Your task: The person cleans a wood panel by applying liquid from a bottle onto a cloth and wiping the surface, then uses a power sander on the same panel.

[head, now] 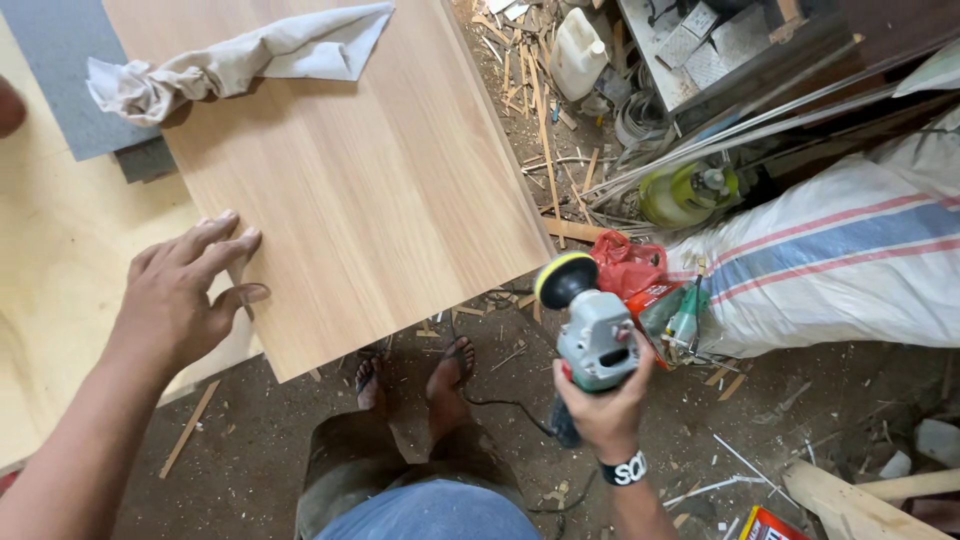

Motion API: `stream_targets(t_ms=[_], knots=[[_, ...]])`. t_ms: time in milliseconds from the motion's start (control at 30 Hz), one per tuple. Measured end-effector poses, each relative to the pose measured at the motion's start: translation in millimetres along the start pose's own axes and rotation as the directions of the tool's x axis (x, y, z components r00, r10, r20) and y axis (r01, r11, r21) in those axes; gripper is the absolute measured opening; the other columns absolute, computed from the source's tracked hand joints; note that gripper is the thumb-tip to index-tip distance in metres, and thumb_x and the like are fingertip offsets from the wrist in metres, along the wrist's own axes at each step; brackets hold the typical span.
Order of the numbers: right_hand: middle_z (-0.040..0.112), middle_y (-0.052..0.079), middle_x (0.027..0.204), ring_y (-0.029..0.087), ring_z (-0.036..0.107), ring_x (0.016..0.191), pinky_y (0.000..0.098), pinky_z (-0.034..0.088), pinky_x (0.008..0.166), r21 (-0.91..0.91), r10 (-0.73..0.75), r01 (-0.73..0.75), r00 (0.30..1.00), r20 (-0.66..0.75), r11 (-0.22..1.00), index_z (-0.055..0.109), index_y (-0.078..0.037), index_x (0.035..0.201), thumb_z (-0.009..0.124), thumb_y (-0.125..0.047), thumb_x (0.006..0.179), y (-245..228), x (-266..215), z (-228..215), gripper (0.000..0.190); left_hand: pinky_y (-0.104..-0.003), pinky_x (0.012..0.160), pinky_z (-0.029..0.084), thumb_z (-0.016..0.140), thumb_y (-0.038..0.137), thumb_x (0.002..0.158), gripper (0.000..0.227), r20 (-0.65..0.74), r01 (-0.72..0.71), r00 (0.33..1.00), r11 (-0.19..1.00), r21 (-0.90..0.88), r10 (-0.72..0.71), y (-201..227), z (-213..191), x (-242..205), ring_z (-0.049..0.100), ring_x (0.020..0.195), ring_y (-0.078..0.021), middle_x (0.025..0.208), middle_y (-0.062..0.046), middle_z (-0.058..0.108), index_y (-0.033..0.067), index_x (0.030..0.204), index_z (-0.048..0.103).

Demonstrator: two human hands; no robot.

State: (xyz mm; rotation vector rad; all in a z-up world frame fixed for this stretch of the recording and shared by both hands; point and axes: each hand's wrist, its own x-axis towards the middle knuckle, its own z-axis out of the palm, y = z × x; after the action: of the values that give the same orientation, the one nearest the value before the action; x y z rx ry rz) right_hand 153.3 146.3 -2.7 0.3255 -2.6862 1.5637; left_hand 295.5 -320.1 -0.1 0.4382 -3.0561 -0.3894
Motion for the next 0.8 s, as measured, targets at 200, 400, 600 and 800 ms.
stream_targets(t_ms=[200, 400, 600, 800], knots=[[0.057, 0.024, 0.129, 0.031, 0.064, 0.111, 0.0354, 0.052, 0.101, -0.161, 0.031, -0.036, 0.999, -0.037, 0.986, 0.041, 0.002, 0.141, 0.089, -0.011, 0.065, -25, -50, -8, 0.091, -0.047, 0.1, 0.042, 0.07, 0.056, 0.086, 0.06, -0.067, -0.108, 0.992, 0.994, -0.003, 0.108, -10, 3, 2, 0.057, 0.137, -0.0267, 0.151, -0.002, 0.06, 0.0279, 0.139, 0.066], [0.065, 0.018, 0.119, 0.027, 0.068, 0.096, 0.034, 0.055, 0.084, -0.228, 0.098, -0.083, 0.994, 0.057, 0.97, 0.043, -0.002, 0.141, 0.092, -0.02, 0.061, -76, -129, 41, 0.095, -0.05, 0.107, 0.035, 0.053, 0.057, 0.097, 0.058, 0.13, -0.144, 0.981, 0.989, -0.036, 0.147, -5, -26, 11, 0.049, 0.133, -0.0323, 0.156, -0.004, 0.05, 0.03, 0.148, 0.055], [0.064, 0.021, 0.125, 0.029, 0.07, 0.104, 0.0324, 0.058, 0.092, -0.169, 0.027, 0.003, 0.984, 0.177, 0.986, 0.041, 0.0, 0.142, 0.093, -0.02, 0.061, -120, -188, 110, 0.098, -0.047, 0.1, 0.04, 0.066, 0.055, 0.092, 0.059, 0.005, -0.27, 0.963, 0.961, -0.057, 0.271, -23, -13, 13, 0.055, 0.12, -0.0323, 0.146, -0.009, 0.057, 0.0248, 0.142, 0.06], [0.062, 0.019, 0.132, 0.03, 0.066, 0.113, 0.0347, 0.053, 0.099, -0.251, -0.034, 0.08, 0.983, 0.182, 0.965, 0.045, -0.001, 0.14, 0.093, -0.017, 0.062, -154, -211, 151, 0.094, -0.047, 0.094, 0.042, 0.074, 0.043, 0.087, 0.059, -0.072, -0.294, 0.954, 0.955, -0.024, 0.292, -29, 3, 15, 0.056, 0.117, -0.0328, 0.143, -0.012, 0.059, 0.0223, 0.141, 0.062]])
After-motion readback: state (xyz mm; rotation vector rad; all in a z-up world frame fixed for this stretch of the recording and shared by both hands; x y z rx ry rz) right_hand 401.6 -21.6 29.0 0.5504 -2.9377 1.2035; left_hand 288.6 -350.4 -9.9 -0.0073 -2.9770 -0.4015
